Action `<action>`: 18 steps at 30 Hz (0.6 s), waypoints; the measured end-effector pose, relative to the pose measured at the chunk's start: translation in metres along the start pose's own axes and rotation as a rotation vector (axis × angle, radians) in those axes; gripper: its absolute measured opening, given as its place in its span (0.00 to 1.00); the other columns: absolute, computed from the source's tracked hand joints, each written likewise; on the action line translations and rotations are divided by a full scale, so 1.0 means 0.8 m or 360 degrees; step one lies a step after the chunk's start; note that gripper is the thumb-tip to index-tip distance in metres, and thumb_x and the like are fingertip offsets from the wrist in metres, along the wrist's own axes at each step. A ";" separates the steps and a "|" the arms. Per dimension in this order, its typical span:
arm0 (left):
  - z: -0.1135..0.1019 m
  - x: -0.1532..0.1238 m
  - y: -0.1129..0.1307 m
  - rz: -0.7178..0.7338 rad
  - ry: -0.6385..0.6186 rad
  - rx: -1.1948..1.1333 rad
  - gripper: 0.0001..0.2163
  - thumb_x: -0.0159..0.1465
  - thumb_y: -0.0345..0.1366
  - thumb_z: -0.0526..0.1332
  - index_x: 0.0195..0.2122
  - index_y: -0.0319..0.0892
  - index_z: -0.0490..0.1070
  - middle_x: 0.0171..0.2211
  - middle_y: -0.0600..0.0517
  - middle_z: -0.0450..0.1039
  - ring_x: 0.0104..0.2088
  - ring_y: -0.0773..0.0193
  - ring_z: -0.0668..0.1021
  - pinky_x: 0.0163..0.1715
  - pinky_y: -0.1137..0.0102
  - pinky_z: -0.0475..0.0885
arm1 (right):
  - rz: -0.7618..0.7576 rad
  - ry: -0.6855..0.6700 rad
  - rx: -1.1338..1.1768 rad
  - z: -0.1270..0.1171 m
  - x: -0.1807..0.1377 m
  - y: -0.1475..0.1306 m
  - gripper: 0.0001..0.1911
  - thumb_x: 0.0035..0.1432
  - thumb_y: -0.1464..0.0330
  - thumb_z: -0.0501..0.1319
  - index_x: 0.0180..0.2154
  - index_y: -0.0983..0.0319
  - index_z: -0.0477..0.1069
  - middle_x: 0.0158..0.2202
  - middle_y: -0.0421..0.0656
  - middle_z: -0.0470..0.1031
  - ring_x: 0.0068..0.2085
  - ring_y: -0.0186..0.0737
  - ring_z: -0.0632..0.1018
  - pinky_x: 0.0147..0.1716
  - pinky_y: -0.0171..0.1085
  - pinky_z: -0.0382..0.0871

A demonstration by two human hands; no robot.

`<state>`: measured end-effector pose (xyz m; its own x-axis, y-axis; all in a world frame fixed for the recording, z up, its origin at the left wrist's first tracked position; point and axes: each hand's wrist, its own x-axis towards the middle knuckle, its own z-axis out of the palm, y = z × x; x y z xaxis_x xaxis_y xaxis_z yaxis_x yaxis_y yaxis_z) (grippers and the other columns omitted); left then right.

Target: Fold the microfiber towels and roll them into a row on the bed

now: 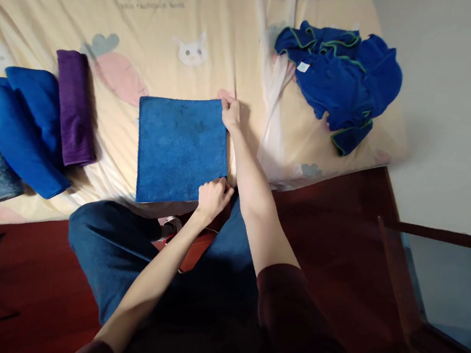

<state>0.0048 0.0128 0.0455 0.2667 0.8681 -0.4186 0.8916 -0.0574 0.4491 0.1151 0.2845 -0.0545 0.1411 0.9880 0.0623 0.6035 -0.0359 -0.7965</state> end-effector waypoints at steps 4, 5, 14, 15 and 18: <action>0.013 0.001 -0.007 0.0076 -0.0029 -0.0004 0.13 0.77 0.37 0.53 0.50 0.38 0.75 0.46 0.38 0.80 0.45 0.51 0.84 0.41 0.64 0.73 | 0.0037 0.0029 -0.0308 -0.011 -0.017 -0.021 0.16 0.77 0.66 0.52 0.48 0.68 0.75 0.44 0.51 0.78 0.52 0.49 0.79 0.59 0.49 0.73; 0.013 0.000 -0.013 0.0115 0.0002 -0.0031 0.14 0.77 0.38 0.52 0.50 0.39 0.75 0.46 0.39 0.80 0.46 0.52 0.83 0.42 0.64 0.73 | -0.0035 0.0054 -0.0383 -0.013 -0.026 -0.032 0.17 0.77 0.66 0.51 0.53 0.67 0.74 0.50 0.54 0.77 0.57 0.52 0.78 0.62 0.53 0.72; -0.052 0.013 -0.183 0.0079 0.0772 0.0010 0.28 0.76 0.44 0.53 0.74 0.38 0.61 0.77 0.41 0.51 0.77 0.43 0.52 0.76 0.48 0.48 | -0.0641 -0.0535 -0.0682 -0.009 -0.137 -0.051 0.33 0.77 0.58 0.49 0.77 0.60 0.51 0.80 0.46 0.47 0.80 0.55 0.46 0.78 0.62 0.38; -0.057 0.015 -0.204 0.0056 0.0780 0.0018 0.30 0.76 0.46 0.54 0.75 0.39 0.59 0.78 0.42 0.48 0.78 0.43 0.49 0.77 0.48 0.43 | -0.0562 -0.0489 -0.0704 -0.010 -0.137 -0.042 0.33 0.77 0.58 0.48 0.77 0.60 0.51 0.80 0.47 0.47 0.80 0.53 0.45 0.78 0.62 0.37; -0.061 0.012 -0.242 -0.0001 0.0769 0.0022 0.33 0.76 0.49 0.52 0.77 0.39 0.54 0.79 0.42 0.42 0.79 0.45 0.46 0.78 0.47 0.39 | -0.0340 -0.0298 -0.0739 -0.019 -0.131 -0.031 0.33 0.77 0.59 0.48 0.77 0.63 0.52 0.79 0.51 0.47 0.80 0.55 0.46 0.77 0.66 0.35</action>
<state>-0.1829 0.0565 -0.0065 0.0684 0.9977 -0.0028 0.8975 -0.0603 0.4368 0.0971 0.1793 -0.0318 -0.1392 0.9889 0.0520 0.8927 0.1480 -0.4256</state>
